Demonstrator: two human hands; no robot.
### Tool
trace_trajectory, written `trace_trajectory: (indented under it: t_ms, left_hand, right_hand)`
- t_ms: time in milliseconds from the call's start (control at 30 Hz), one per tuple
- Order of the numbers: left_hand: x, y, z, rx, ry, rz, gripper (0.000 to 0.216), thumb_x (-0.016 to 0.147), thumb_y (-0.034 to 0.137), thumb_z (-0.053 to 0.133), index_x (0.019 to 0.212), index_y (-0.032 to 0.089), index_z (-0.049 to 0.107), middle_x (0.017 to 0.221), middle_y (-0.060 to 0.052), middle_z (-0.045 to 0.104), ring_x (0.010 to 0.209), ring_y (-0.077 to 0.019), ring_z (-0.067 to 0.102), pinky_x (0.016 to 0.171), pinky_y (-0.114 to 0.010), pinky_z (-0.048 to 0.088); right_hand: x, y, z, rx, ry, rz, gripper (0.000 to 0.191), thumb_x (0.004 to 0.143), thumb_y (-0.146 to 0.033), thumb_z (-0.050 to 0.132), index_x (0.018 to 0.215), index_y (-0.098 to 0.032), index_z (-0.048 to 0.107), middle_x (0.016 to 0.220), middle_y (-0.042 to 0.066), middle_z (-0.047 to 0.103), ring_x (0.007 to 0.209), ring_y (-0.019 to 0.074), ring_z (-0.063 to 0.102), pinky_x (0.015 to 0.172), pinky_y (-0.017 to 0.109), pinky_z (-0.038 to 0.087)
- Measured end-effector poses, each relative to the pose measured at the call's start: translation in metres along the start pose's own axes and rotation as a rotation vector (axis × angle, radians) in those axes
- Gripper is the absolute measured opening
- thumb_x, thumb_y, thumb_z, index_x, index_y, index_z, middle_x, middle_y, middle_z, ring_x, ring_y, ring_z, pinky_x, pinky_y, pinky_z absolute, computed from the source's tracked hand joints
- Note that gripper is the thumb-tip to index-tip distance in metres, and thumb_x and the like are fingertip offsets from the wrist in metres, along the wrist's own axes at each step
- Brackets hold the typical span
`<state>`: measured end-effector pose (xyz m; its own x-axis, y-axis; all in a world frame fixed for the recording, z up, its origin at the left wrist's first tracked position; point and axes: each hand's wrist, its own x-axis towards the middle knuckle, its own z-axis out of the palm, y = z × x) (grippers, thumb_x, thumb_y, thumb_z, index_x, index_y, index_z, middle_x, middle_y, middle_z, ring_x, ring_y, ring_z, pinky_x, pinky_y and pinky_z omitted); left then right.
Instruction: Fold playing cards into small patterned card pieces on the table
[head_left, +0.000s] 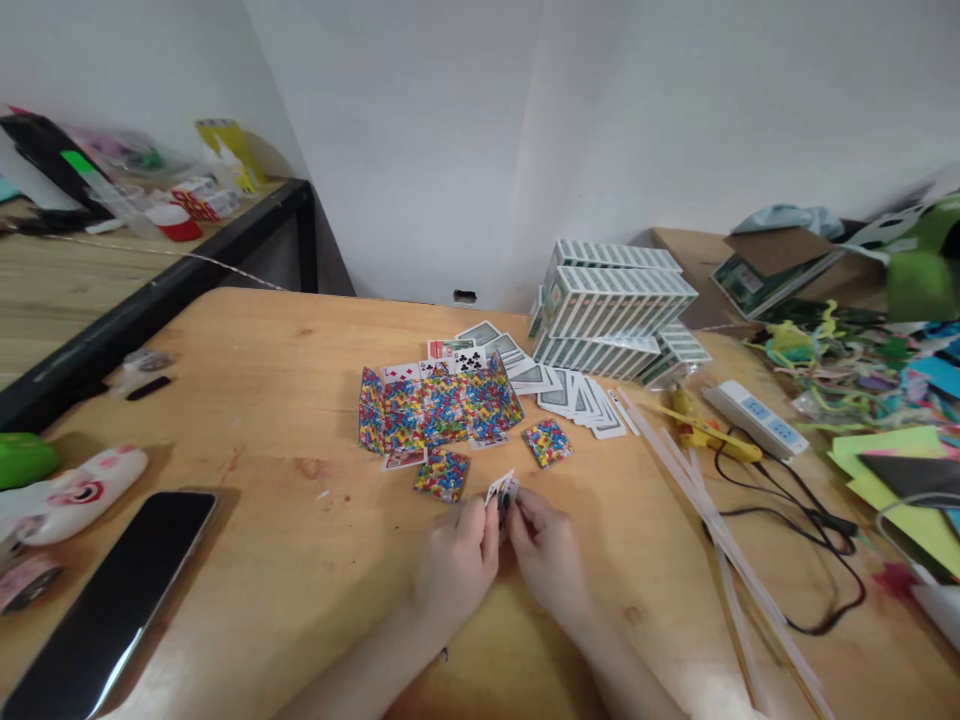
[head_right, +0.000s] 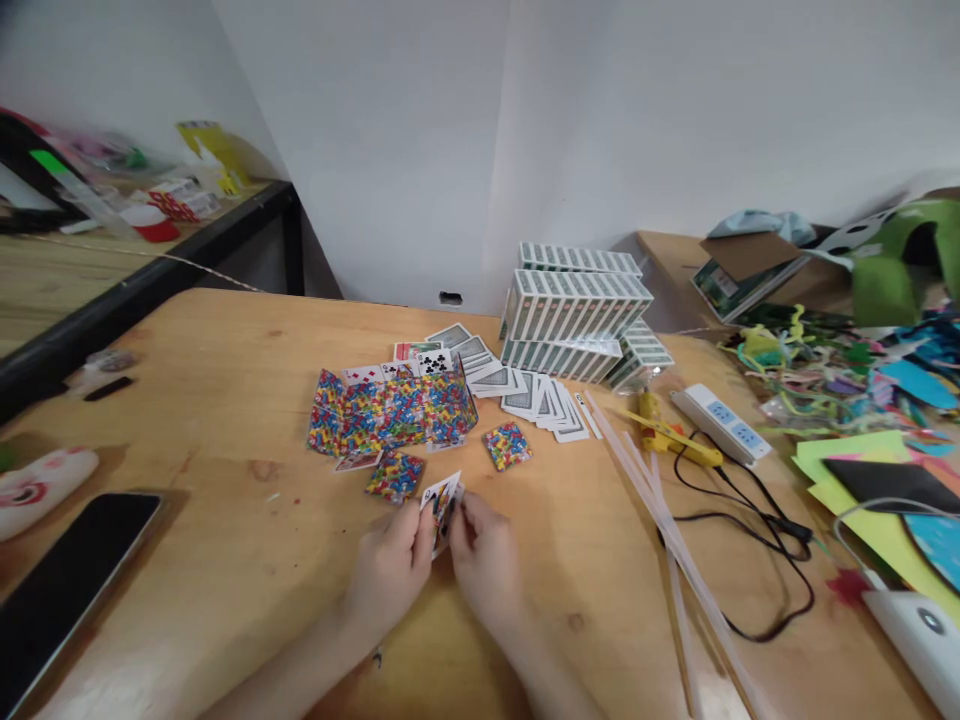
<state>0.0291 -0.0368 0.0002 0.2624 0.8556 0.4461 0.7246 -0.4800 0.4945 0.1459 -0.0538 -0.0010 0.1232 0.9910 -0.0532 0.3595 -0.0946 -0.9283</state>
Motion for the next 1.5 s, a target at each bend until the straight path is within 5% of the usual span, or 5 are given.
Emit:
trace_trajectory:
  t_ms: [367, 600, 833, 1033, 1500]
  left_hand:
    - [-0.002, 0.005, -0.003, 0.032, -0.014, 0.161, 0.027, 0.089, 0.015, 0.035, 0.066, 0.016, 0.048, 0.052, -0.003, 0.057, 0.047, -0.0142, 0.056, 0.047, -0.025, 0.038]
    - [-0.004, 0.003, -0.005, -0.014, -0.052, 0.087, 0.028, 0.087, 0.017, 0.034, 0.062, 0.018, 0.046, 0.051, -0.002, 0.056, 0.047, -0.0131, 0.054, 0.047, -0.023, 0.037]
    - [0.006, -0.006, -0.006, -0.306, -0.05, -0.406, 0.029, 0.087, 0.025, 0.034, 0.06, 0.019, 0.043, 0.045, 0.004, 0.046, 0.039, -0.0091, 0.045, 0.04, -0.018, 0.032]
    - [0.008, -0.008, -0.008, -0.392, -0.07, -0.447, 0.028, 0.085, 0.027, 0.034, 0.06, 0.018, 0.044, 0.047, 0.004, 0.047, 0.043, -0.0096, 0.047, 0.043, -0.018, 0.033]
    - [0.008, -0.01, -0.009, -0.592, -0.15, -0.394, 0.031, 0.082, 0.031, 0.044, 0.056, 0.016, 0.048, 0.057, 0.0, 0.051, 0.055, -0.0106, 0.048, 0.049, -0.019, 0.038]
  right_hand:
    - [-0.002, 0.003, 0.0, -0.07, 0.086, 0.027, 0.038, 0.086, -0.039, 0.038, 0.06, -0.016, 0.052, 0.048, -0.001, 0.049, 0.044, 0.0103, 0.044, 0.041, 0.019, 0.032]
    - [0.004, 0.002, -0.003, 0.024, 0.137, 0.145, 0.046, 0.083, -0.049, 0.042, 0.051, -0.016, 0.049, 0.044, -0.002, 0.045, 0.041, 0.0091, 0.039, 0.04, 0.02, 0.028]
    - [0.01, 0.003, -0.014, 0.753, -0.244, 0.367, 0.041, 0.077, -0.053, 0.051, 0.073, -0.016, 0.066, 0.057, 0.004, 0.062, 0.052, 0.016, 0.055, 0.048, 0.025, 0.042]
    - [0.006, -0.002, -0.01, 1.006, -0.426, 0.409, 0.028, 0.071, -0.044, 0.065, 0.079, -0.017, 0.068, 0.065, 0.004, 0.065, 0.057, 0.0135, 0.056, 0.049, 0.022, 0.043]
    - [0.002, -0.005, -0.009, 0.473, -0.128, 0.214, 0.04, 0.076, -0.048, 0.056, 0.055, -0.015, 0.053, 0.042, -0.004, 0.046, 0.036, 0.0072, 0.038, 0.036, 0.019, 0.029]
